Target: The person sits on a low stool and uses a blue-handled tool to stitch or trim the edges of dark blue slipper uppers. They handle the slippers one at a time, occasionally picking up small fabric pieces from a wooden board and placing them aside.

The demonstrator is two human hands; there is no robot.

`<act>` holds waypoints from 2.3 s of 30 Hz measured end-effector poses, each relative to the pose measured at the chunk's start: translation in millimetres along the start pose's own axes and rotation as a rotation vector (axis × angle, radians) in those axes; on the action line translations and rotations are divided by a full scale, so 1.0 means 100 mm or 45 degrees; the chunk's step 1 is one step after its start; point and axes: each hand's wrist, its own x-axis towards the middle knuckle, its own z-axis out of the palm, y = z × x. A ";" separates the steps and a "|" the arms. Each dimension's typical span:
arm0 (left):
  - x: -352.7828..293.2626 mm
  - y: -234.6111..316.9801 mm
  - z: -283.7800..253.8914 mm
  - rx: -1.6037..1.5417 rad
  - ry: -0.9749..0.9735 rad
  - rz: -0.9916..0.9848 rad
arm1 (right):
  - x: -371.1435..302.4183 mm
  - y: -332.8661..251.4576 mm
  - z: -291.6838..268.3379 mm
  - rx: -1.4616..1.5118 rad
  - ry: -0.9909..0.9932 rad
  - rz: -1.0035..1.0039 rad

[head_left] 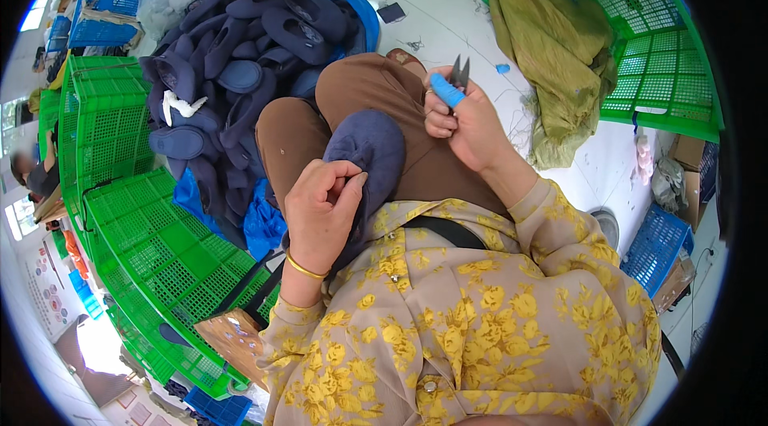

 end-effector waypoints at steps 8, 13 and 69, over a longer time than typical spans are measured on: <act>0.05 -0.04 0.09 0.245 0.106 0.374 | -0.13 -0.04 -0.13 -0.071 -0.048 0.049; 0.07 0.02 0.09 0.834 0.026 0.519 | -0.24 -0.19 0.03 -0.202 -0.125 -0.022; -0.58 -0.52 -0.76 -0.024 0.294 -0.445 | -0.31 0.06 0.40 -1.530 -0.037 -0.479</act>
